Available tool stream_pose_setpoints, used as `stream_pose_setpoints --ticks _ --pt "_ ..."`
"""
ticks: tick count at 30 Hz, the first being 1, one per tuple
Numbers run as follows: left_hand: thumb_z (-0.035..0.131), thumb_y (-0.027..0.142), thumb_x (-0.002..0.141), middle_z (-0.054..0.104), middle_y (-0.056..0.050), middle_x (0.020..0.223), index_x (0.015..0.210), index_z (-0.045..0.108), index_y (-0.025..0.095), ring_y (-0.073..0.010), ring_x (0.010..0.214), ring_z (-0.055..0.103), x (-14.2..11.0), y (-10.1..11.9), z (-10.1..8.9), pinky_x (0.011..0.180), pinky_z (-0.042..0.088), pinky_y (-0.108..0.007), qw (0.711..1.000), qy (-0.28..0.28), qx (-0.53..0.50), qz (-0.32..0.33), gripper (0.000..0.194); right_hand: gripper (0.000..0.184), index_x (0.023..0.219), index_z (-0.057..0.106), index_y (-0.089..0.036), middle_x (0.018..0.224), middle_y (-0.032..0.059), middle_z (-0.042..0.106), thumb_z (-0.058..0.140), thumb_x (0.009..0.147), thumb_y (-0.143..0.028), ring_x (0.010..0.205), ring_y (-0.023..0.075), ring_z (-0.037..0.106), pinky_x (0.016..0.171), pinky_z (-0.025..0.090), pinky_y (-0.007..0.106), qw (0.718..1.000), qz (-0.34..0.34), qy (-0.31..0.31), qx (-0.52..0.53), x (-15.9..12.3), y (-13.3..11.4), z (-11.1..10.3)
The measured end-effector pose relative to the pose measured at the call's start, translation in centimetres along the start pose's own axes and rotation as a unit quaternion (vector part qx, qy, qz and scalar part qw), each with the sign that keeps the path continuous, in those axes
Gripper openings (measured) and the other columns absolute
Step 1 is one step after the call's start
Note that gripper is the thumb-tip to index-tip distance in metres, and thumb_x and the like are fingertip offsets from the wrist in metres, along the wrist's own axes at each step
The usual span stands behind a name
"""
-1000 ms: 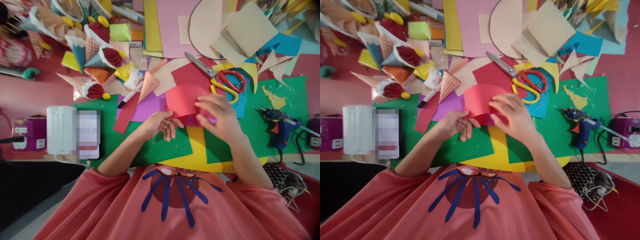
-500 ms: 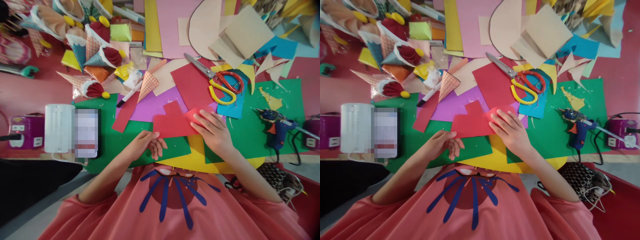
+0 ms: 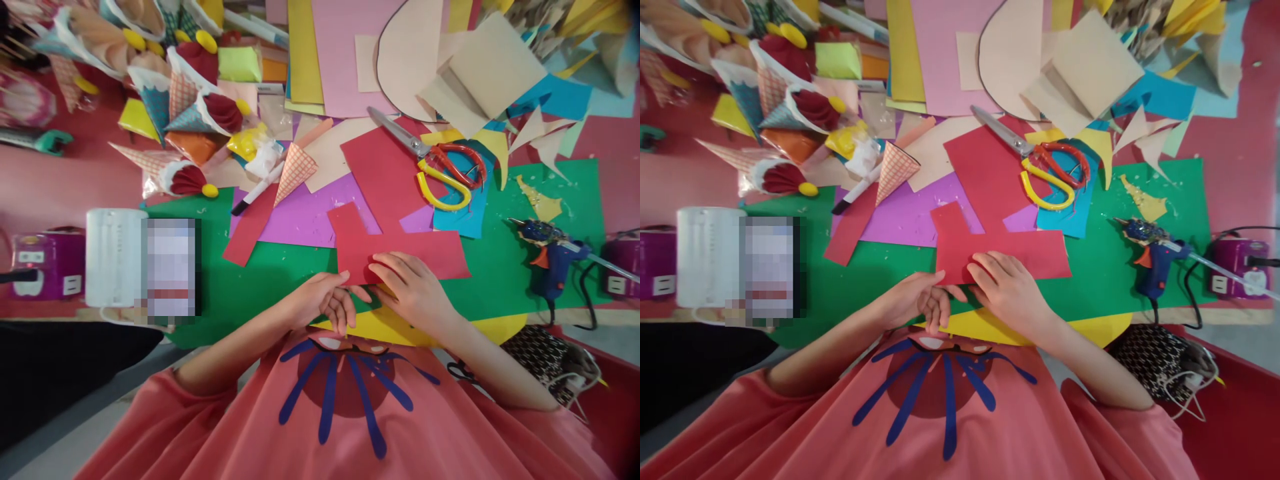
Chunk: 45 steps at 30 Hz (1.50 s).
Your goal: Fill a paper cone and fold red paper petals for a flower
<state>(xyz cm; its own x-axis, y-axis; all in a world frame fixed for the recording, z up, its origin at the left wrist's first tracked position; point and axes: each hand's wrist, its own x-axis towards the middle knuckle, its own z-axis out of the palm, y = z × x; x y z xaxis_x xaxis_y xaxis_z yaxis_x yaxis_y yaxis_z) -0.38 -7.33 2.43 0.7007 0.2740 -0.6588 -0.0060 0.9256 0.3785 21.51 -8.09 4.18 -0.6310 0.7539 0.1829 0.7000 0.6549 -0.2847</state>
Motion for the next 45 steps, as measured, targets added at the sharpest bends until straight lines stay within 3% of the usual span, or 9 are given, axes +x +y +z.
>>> stream_pose_setpoints --ticks 4,7,9,14,18,25,30,35,45 --pt "0.046 0.062 0.088 0.069 -0.006 0.063 0.11 0.064 0.008 -0.0141 0.047 0.065 -0.3 -0.2 0.3 0.045 0.05 -0.021 0.996 0.018 0.06 0.056 0.061 0.018 0.095 0.068 -0.014 0.101 0.0128 0.073 0.052 0.093 -0.02 0.094 0.0248 0.064 0.078 0.054 0.037 1.0 0.001 -0.001 0.005 0.7 0.6 1.3" --pt "0.042 0.056 0.093 0.072 -0.006 0.074 0.109 0.063 0.011 -0.0133 0.061 0.069 -0.9 -0.5 0.5 0.057 0.056 -0.023 0.954 0.086 0.205 0.203 0.052 0.017 0.09 0.068 -0.013 0.096 0.0118 0.073 0.053 0.093 -0.021 0.088 0.0229 0.064 0.076 0.055 0.036 0.999 0.019 0.015 0.043 0.9 0.9 1.4" --pt "0.04 0.043 0.097 0.074 -0.008 0.085 0.105 0.065 0.013 -0.0143 0.076 0.071 -1.2 -0.7 0.6 0.069 0.058 -0.025 0.859 0.146 0.371 0.322 0.04 0.017 0.087 0.066 -0.014 0.094 0.0107 0.073 0.053 0.094 -0.022 0.085 0.0214 0.064 0.077 0.055 0.035 0.995 0.038 0.028 0.083 0.9 1.0 1.3" --pt "0.047 0.024 0.095 0.067 -0.014 0.121 0.117 0.062 0.014 -0.0223 0.112 0.065 -0.5 -0.7 0.3 0.094 0.055 -0.036 0.499 0.231 0.687 0.475 0.028 0.014 0.086 0.063 -0.017 0.094 0.0086 0.07 0.052 0.094 -0.02 0.089 0.0194 0.064 0.08 0.054 0.035 0.979 0.106 0.042 0.169 0.9 1.1 1.4" --pt "0.047 0.03 0.095 0.059 -0.015 0.136 0.13 0.055 0.017 -0.0273 0.128 0.055 0.5 -0.7 0.3 0.104 0.047 -0.04 0.39 0.272 0.76 0.443 0.038 0.014 0.08 0.06 -0.018 0.092 0.0082 0.066 0.054 0.092 -0.019 0.09 0.0187 0.063 0.08 0.054 0.034 0.969 0.136 0.061 0.197 0.7 1.2 1.8" --pt "0.044 0.037 0.097 0.061 -0.012 0.136 0.135 0.052 0.011 -0.0237 0.129 0.053 0.9 -1.2 1.2 0.104 0.042 -0.034 0.338 0.311 0.8 0.387 0.046 0.018 0.072 0.054 -0.019 0.096 0.0094 0.065 0.057 0.09 -0.018 0.092 0.0201 0.063 0.081 0.055 0.035 0.971 0.135 0.06 0.186 0.6 1.4 2.1" --pt "0.043 0.037 0.097 0.059 -0.011 0.139 0.136 0.051 0.012 -0.0256 0.13 0.052 1.4 -1.2 0.8 0.106 0.041 -0.038 0.349 0.298 0.805 0.376 0.048 0.008 0.092 0.057 -0.02 0.108 0.0116 0.064 0.058 0.091 -0.027 0.105 0.0229 0.064 0.088 0.056 0.039 0.968 0.158 0.076 0.181 0.1 1.1 1.9" --pt "0.042 0.039 0.097 0.057 -0.01 0.141 0.139 0.049 0.013 -0.0254 0.134 0.049 1.8 -1.4 0.3 0.11 0.038 -0.041 0.359 0.285 0.809 0.368 0.049 0.026 0.119 0.058 -0.018 0.118 0.0142 0.065 0.052 0.094 -0.023 0.111 0.0254 0.062 0.093 0.055 0.043 0.987 0.128 0.064 0.078 -0.5 0.5 1.8" --pt "0.044 0.043 0.096 0.05 -0.008 0.148 0.144 0.044 0.016 -0.0286 0.139 0.043 2.0 -1.3 0.5 0.113 0.038 -0.045 0.387 0.281 0.814 0.33 0.055 0.039 0.131 0.059 -0.015 0.131 0.0162 0.062 0.046 0.097 -0.027 0.115 0.0269 0.058 0.098 0.051 0.046 0.99 0.137 0.001 0.018 -0.7 0.5 2.4"
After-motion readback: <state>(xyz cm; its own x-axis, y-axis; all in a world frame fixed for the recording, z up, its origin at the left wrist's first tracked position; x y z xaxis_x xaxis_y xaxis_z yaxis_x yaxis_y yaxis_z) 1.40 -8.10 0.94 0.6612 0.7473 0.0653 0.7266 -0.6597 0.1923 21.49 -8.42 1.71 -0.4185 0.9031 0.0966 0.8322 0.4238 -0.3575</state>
